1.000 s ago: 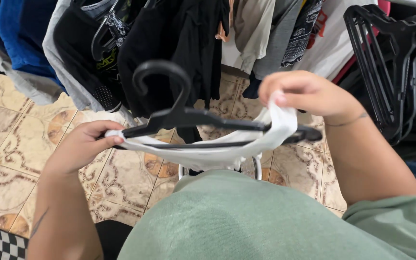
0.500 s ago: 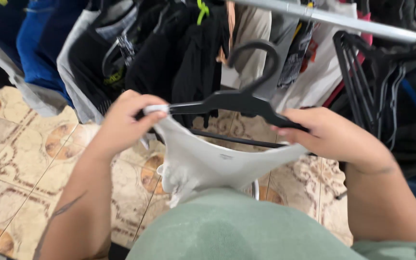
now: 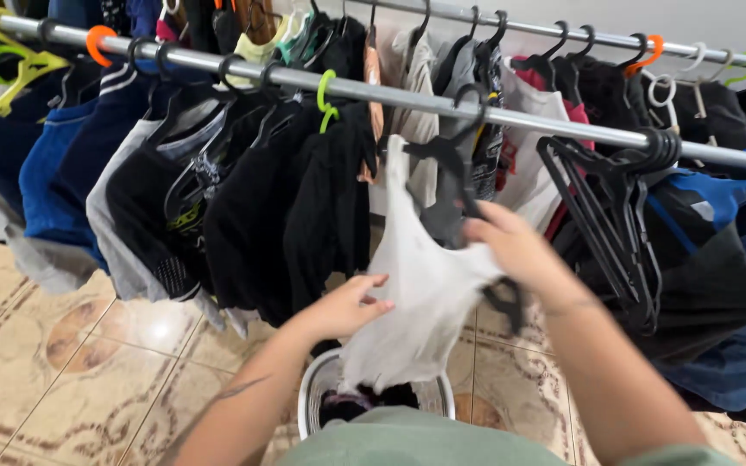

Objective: Hanging clothes from a laundry basket onto a rack using hangers.

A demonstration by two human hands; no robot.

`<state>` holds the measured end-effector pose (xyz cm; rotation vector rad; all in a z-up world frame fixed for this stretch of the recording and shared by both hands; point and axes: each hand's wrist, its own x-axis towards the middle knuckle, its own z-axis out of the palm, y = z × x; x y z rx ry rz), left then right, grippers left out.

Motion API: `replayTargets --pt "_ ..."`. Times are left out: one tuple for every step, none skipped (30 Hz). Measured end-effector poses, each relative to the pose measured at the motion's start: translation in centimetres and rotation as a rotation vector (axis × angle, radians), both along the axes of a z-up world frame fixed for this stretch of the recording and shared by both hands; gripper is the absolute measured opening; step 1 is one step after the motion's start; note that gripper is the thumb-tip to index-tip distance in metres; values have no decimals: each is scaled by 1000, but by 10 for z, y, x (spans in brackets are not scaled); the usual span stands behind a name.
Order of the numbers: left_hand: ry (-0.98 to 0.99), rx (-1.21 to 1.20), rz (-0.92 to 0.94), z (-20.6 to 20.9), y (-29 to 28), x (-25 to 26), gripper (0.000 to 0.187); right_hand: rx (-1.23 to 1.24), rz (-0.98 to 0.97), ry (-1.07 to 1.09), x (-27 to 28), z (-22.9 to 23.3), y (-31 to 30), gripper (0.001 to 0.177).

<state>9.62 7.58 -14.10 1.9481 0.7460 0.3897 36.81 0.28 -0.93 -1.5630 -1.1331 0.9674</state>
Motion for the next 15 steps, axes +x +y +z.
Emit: replayTargets --pt "0 5 -2 0 0 4 68 5 -2 0 -2 -23 24 34" --pt "-11 -38 14 -1 0 7 68 108 -26 -30 -4 -46 49 33" --pt "-21 -85 33 -2 -1 10 67 207 -46 -60 -7 -70 73 31" --pt "-21 -84 34 -5 0 11 67 208 -45 -59 -20 -73 89 31" --pt "-41 -94 53 -9 -2 10 67 284 -55 -56 -34 -77 102 31" --pt "-60 -105 72 -14 -3 10 67 359 -64 -53 -48 -82 116 31" --pt "-58 -112 78 -18 -5 7 67 352 -59 -51 -62 -79 122 31" --pt "-86 -123 96 -22 -6 4 67 370 -78 -96 -76 -76 129 35" --pt "-112 -139 115 -27 -8 1 66 384 -95 -140 -92 -73 137 41" --pt "-108 -152 123 -31 -9 -3 66 370 -88 -136 -91 -83 151 41" --pt "-83 -187 163 -38 -13 -7 64 405 -95 -214 -91 -95 162 42" --pt "-57 -223 202 -44 -17 -12 62 440 -100 -292 -92 -108 174 45" --pt "-53 -237 213 -61 -21 -17 62 427 -90 -286 -89 -122 186 45" --pt "-111 -243 217 -77 -25 -22 61 502 -79 -321 -87 -136 198 47" --pt "-168 -247 222 -92 -28 -27 59 578 -66 -355 -85 -149 211 51"
